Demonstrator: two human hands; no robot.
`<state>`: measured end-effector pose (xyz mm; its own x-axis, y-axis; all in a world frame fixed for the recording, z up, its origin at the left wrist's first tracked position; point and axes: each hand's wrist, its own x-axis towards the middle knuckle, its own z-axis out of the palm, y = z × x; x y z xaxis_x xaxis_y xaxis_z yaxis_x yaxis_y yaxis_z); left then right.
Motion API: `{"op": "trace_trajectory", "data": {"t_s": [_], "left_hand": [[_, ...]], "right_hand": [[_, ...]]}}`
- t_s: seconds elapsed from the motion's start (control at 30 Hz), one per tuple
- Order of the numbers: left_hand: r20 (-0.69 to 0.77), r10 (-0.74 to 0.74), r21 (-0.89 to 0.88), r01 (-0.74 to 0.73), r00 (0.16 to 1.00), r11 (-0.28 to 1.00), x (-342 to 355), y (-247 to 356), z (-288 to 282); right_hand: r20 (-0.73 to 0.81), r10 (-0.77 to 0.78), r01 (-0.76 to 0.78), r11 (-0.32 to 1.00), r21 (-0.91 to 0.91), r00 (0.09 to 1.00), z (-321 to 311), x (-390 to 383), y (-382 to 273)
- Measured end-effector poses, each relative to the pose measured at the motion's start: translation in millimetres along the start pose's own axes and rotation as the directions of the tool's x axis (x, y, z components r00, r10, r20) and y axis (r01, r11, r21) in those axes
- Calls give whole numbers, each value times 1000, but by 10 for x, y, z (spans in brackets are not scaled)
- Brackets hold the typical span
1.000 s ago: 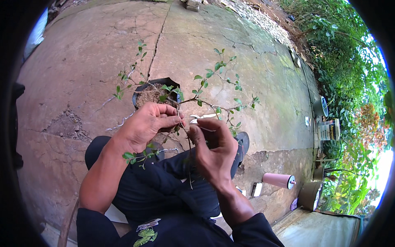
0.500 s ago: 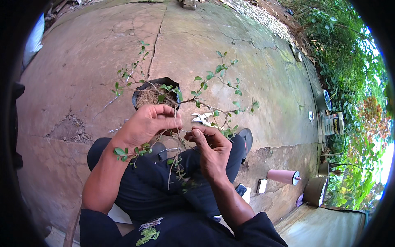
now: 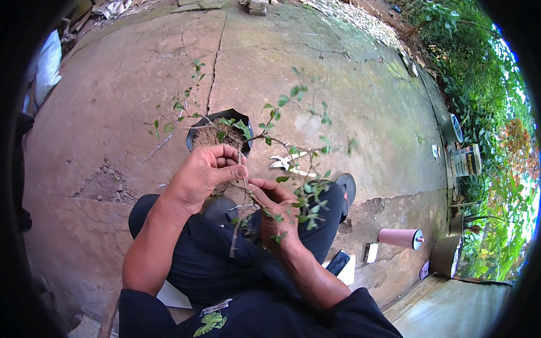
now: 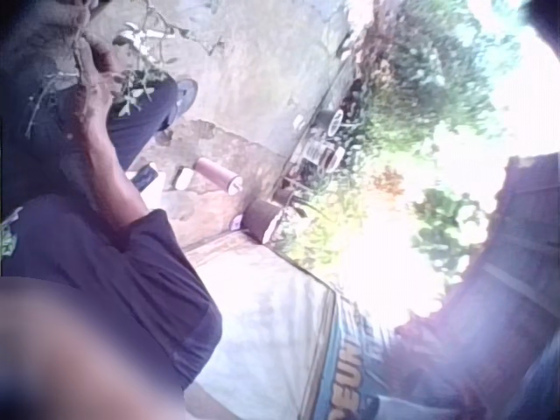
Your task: The person sits on the floor and wraps thin wire around the branches of a small potted plant to shape them. They use both hands to bend and secure the wire, occasionally using pliers to cut the wire. The task continues throughout the clip with repeated wrapping and cutting actions.
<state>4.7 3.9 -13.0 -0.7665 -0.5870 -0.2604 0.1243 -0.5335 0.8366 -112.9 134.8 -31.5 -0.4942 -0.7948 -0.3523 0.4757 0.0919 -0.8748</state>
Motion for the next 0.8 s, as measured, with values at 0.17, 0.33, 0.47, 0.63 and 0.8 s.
{"op": "trace_trajectory", "data": {"t_s": [0.17,0.33,0.47,0.63,0.8], "left_hand": [[-15,-3,17,3,1000,1000,27,7,47],[-45,-5,50,7,999,999,23,19,97],[-60,5,96,1,998,995,18,20,103],[-68,39,121,-30,997,992,30,-16,120],[-114,38,118,-25,993,993,25,-19,143]], "right_hand": [[245,18,-16,1000,-8,969,-124,-50,-203],[229,4,17,996,-90,973,-26,-141,-215],[177,-33,48,995,-84,984,78,-157,-186],[219,169,-199,972,124,961,50,-83,-265],[215,78,-57,993,-102,974,55,-56,-301]]}}
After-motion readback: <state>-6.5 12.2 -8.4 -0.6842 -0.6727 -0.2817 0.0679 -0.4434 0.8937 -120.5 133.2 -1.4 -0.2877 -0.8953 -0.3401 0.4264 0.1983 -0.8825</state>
